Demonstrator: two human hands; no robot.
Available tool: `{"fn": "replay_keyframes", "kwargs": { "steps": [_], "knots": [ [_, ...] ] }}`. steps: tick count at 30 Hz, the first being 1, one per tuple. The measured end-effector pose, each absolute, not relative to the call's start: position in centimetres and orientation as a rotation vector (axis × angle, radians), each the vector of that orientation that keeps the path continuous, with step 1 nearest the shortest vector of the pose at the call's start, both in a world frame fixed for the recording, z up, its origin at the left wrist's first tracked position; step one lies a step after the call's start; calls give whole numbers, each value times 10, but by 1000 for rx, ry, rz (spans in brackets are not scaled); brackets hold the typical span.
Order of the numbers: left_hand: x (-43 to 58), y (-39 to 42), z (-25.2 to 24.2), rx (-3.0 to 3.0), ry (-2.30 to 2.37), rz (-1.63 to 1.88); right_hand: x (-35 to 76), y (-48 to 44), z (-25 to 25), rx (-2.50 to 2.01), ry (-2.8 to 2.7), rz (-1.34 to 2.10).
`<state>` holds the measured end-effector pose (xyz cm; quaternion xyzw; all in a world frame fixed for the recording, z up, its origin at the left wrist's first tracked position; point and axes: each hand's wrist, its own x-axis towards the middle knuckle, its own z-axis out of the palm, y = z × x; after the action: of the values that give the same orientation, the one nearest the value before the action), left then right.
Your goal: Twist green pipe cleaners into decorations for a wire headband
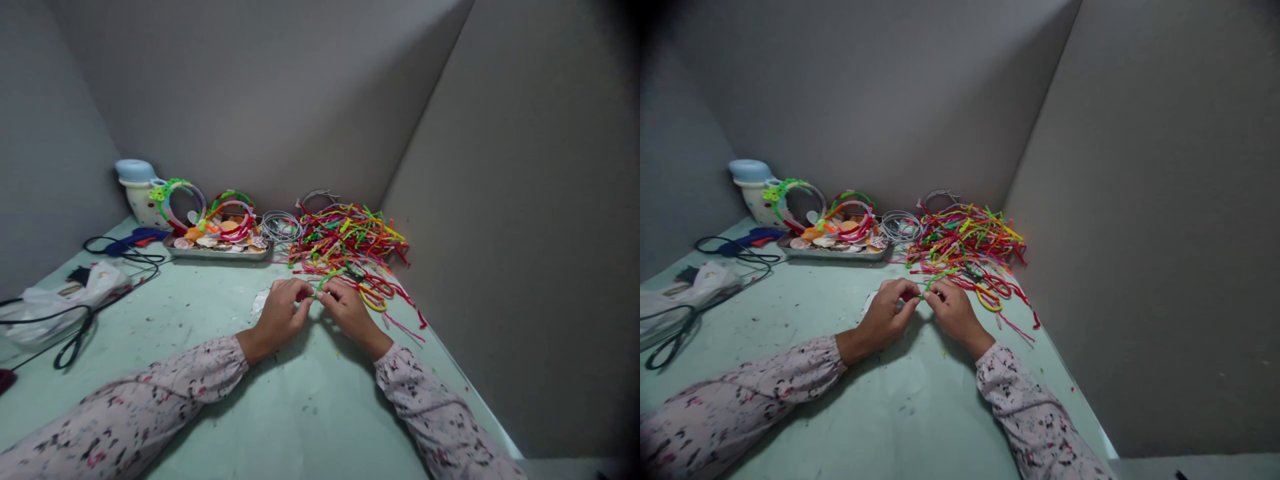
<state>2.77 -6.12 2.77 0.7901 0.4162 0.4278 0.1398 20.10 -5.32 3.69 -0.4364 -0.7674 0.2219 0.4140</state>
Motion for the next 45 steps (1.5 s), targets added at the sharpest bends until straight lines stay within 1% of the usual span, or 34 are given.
{"fn": "replay_keyframes", "kwargs": {
  "steps": [6,14,22,45],
  "knots": [
    [27,-59,26,2256,1237,1277,198,-55,37,-1090,-1853,539],
    [26,-57,23,2040,1339,1336,197,-56,30,-924,-1806,259],
    [27,-59,26,2077,1295,1318,199,-54,25,-882,-1902,76],
    [26,-60,25,2082,1251,1297,204,-53,23,-889,-1914,51]
  ]
}}
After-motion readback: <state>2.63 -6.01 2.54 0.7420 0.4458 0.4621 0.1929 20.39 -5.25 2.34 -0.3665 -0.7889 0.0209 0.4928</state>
